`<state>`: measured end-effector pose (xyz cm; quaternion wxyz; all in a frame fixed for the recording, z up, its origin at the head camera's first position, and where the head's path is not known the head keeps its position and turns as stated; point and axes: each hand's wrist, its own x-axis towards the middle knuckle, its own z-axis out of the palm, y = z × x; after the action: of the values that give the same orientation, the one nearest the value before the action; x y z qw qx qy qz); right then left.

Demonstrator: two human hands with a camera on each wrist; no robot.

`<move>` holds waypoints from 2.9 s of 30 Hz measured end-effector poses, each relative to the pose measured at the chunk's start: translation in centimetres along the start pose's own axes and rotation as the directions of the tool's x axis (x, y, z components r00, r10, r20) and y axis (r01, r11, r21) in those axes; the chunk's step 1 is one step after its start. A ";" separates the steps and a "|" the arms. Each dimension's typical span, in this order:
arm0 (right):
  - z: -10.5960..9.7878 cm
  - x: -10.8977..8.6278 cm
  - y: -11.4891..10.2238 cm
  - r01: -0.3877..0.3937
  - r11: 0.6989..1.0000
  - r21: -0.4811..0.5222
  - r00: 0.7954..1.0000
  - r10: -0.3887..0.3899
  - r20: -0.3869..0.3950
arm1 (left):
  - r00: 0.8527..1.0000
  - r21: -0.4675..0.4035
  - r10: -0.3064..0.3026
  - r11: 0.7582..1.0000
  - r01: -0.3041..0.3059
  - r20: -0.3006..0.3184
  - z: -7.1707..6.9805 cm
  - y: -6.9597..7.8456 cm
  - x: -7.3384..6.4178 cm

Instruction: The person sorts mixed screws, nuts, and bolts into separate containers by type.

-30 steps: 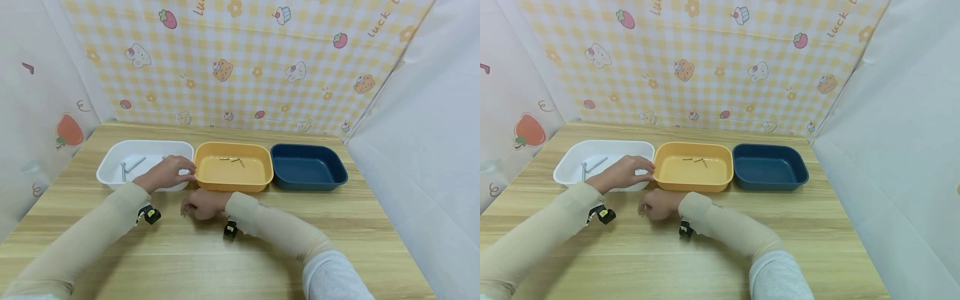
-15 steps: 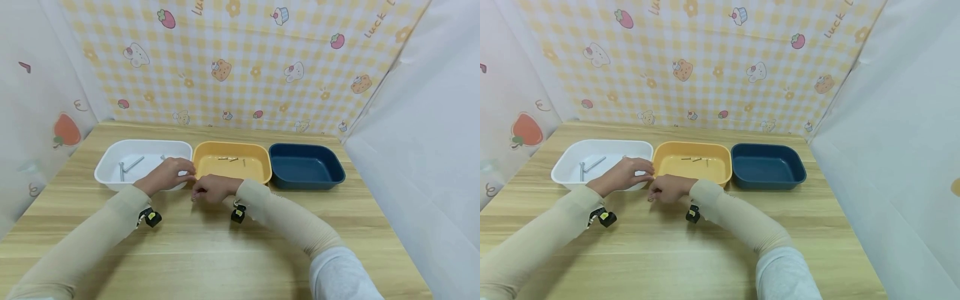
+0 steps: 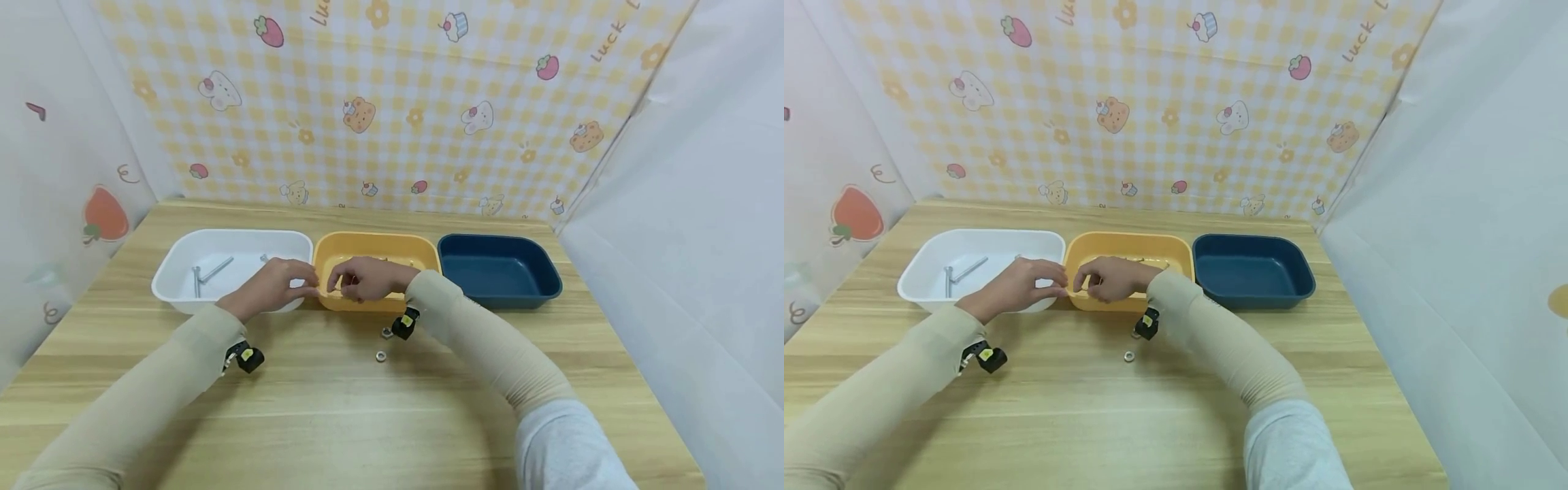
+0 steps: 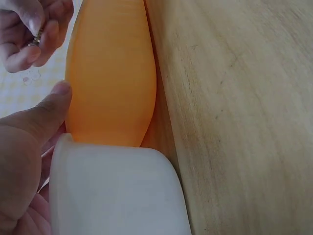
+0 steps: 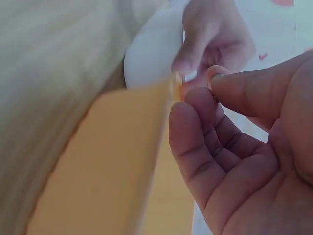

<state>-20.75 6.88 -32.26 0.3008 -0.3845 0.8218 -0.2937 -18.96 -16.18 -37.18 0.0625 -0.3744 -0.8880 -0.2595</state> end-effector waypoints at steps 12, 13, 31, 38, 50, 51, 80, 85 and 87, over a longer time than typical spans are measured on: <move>-2.3 0.6 3.3 -0.061 0.998 -0.018 0.998 0.061 -0.012 | 0.994 -0.048 -0.111 0.993 0.111 0.018 0.6 -0.1 -0.3; -2.4 0.7 3.6 -0.065 0.997 -0.030 0.998 0.065 -0.012 | 0.994 -0.047 -0.110 0.993 0.111 0.018 0.6 -0.1 -0.3; -5.2 2.4 6.0 -0.326 0.944 -0.051 0.945 0.327 0.010 | 0.996 -0.039 -0.085 0.996 0.084 -0.033 0.4 -0.3 -0.4; -4.9 2.9 7.8 -0.382 0.922 -0.062 0.922 0.385 0.043 | 0.996 -0.061 -0.085 0.995 0.083 -0.032 0.6 -0.3 -0.8; -4.5 2.1 8.4 -0.432 0.900 -0.056 0.902 0.431 -0.033 | 0.997 -0.053 -0.061 0.997 0.058 -0.055 0.8 -0.6 -0.7; -4.4 2.1 8.4 -0.427 0.902 -0.057 0.904 0.426 -0.038 | 0.997 -0.052 -0.056 0.997 0.053 -0.059 0.8 -0.6 -0.6; -5.5 -7.0 9.0 -0.323 0.936 0.141 0.781 0.348 -0.519 | 1.000 0.029 -0.024 0.999 0.025 -0.016 0.4 1.9 0.1; -5.0 -11.5 10.1 -0.294 0.920 0.259 0.597 0.388 -0.702 | 0.971 0.053 0.160 0.987 -0.153 -0.177 1.0 3.7 0.8; -5.1 -13.5 10.8 -0.265 0.920 0.290 0.515 0.389 -0.764 | 0.947 0.057 0.243 0.970 -0.236 -0.211 1.3 4.6 1.2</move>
<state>-22.26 24.84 -33.08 -0.0316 -0.0245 0.9023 -0.4292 -16.44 -12.07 -36.05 0.1955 -0.4480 -0.8277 -0.2756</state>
